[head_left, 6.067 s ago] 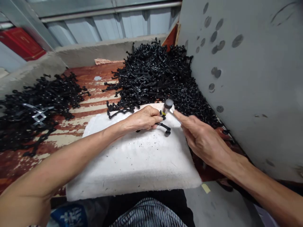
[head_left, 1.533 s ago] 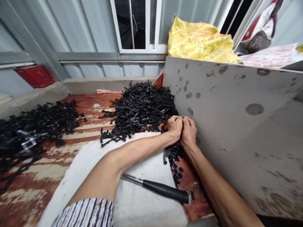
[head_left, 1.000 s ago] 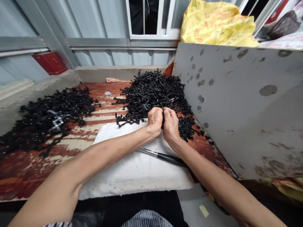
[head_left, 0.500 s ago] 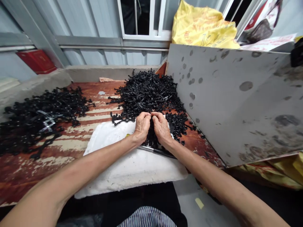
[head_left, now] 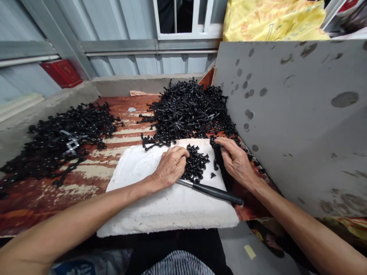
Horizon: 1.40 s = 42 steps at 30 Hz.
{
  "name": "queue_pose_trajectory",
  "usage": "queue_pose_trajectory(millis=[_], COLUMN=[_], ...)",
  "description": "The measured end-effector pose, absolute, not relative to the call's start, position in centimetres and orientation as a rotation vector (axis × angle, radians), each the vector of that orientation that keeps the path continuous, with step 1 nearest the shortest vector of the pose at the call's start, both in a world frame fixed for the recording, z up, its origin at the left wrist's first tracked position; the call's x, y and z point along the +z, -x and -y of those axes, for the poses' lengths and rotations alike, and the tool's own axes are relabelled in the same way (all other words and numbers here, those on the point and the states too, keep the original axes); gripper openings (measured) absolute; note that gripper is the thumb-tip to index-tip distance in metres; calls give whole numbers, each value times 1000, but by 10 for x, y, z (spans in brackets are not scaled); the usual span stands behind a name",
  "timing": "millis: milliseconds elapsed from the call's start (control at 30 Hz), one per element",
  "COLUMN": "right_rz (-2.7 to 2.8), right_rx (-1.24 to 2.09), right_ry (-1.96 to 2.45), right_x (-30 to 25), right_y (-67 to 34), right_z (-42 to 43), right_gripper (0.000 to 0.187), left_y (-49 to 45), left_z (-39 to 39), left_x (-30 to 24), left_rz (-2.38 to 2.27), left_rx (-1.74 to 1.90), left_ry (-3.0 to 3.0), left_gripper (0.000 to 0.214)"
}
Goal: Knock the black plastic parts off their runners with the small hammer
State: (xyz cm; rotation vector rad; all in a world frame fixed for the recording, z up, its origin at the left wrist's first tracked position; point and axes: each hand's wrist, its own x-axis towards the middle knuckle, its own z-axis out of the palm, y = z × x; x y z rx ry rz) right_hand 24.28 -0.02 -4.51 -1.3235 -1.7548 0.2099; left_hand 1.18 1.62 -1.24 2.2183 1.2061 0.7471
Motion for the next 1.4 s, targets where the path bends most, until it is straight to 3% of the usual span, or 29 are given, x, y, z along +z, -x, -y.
queue_pose_trajectory(millis=[367, 700, 1133, 1400], right_rz=[1782, 1919, 1993, 2032], right_rx=[-141, -299, -318, -191], right_ry=[1720, 1814, 2004, 2020], right_x=[-82, -77, -74, -66], right_y=[-287, -290, -295, -289], right_z=[-48, -46, -54, -47], right_gripper=[34, 34, 35, 33], left_y=[-31, -1, 44, 55], left_z=[-20, -3, 28, 25], left_x=[-25, -30, -45, -51], left_rz=[-961, -1017, -1261, -1180], left_rx=[653, 945, 893, 901], left_ry=[-2778, -2722, -2902, -2777], left_gripper=[20, 18, 28, 17])
